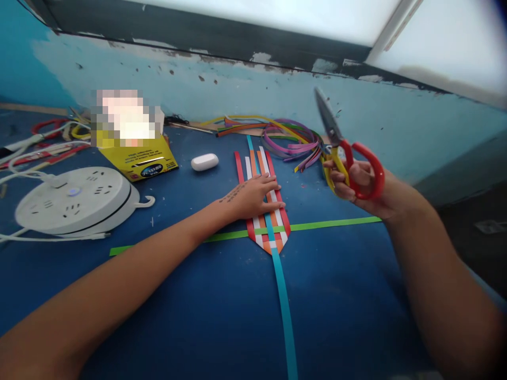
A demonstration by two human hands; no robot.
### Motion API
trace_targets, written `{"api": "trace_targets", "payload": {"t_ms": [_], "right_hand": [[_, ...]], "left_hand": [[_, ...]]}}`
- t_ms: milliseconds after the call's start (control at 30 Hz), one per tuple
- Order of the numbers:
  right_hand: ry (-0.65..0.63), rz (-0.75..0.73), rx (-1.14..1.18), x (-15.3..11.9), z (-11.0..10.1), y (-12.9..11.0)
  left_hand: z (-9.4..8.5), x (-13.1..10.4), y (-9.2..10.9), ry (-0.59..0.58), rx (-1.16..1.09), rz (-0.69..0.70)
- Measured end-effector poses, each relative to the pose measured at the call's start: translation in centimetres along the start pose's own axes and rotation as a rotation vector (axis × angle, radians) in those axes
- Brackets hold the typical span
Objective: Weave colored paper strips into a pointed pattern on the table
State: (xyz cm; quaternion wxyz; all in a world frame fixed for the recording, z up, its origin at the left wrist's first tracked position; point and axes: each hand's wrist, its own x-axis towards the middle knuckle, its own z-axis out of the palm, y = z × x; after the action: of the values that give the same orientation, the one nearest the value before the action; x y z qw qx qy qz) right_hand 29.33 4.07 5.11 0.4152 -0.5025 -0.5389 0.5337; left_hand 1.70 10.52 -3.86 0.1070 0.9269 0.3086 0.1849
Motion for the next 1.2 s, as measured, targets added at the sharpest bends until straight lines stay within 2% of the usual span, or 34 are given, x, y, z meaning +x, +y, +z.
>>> {"api": "trace_targets", "payload": {"t_ms": [100, 200, 300, 400, 500, 667, 800, 933, 1100, 1200], "right_hand": [[0.145, -0.173, 0.111, -0.4, 3.7, -0.4], [0.224, -0.126, 0.144, -1.6, 6.2, 0.0], [0.122, -0.024, 0.257, -3.2, 8.2, 1.7], [-0.057, -0.048, 0.375, -4.3, 10.3, 3.7], [-0.099, -0.103, 0.378, -4.1, 11.9, 5.0], [-0.083, -0.128, 0.467, -2.4, 12.0, 5.6], [-0.112, -0.070, 0.511, -1.6, 11.4, 5.9], [-0.158, -0.010, 0.521, -1.9, 11.4, 5.8], [-0.134, -0.066, 0.493, -2.5, 11.5, 5.8], [-0.223, -0.030, 0.477, -2.9, 11.5, 5.9]], "left_hand": [[-0.1, 0.0, 0.0, -0.016, -0.005, -0.004], [0.0, 0.1, 0.1, 0.002, -0.003, 0.000], [0.3, 0.1, 0.0, 0.039, 0.005, 0.010], [0.4, 0.1, 0.0, 0.056, 0.012, 0.024], [0.5, 0.2, 0.0, 0.069, 0.033, 0.035], [0.6, 0.3, -0.1, 0.093, 0.057, 0.055], [0.9, 0.3, -0.3, 0.099, 0.072, 0.075], [1.1, 0.4, -0.4, 0.116, 0.067, 0.065], [1.2, 0.5, -0.6, 0.136, 0.047, 0.088], [1.1, 0.5, -0.5, 0.133, 0.038, 0.084]]}}
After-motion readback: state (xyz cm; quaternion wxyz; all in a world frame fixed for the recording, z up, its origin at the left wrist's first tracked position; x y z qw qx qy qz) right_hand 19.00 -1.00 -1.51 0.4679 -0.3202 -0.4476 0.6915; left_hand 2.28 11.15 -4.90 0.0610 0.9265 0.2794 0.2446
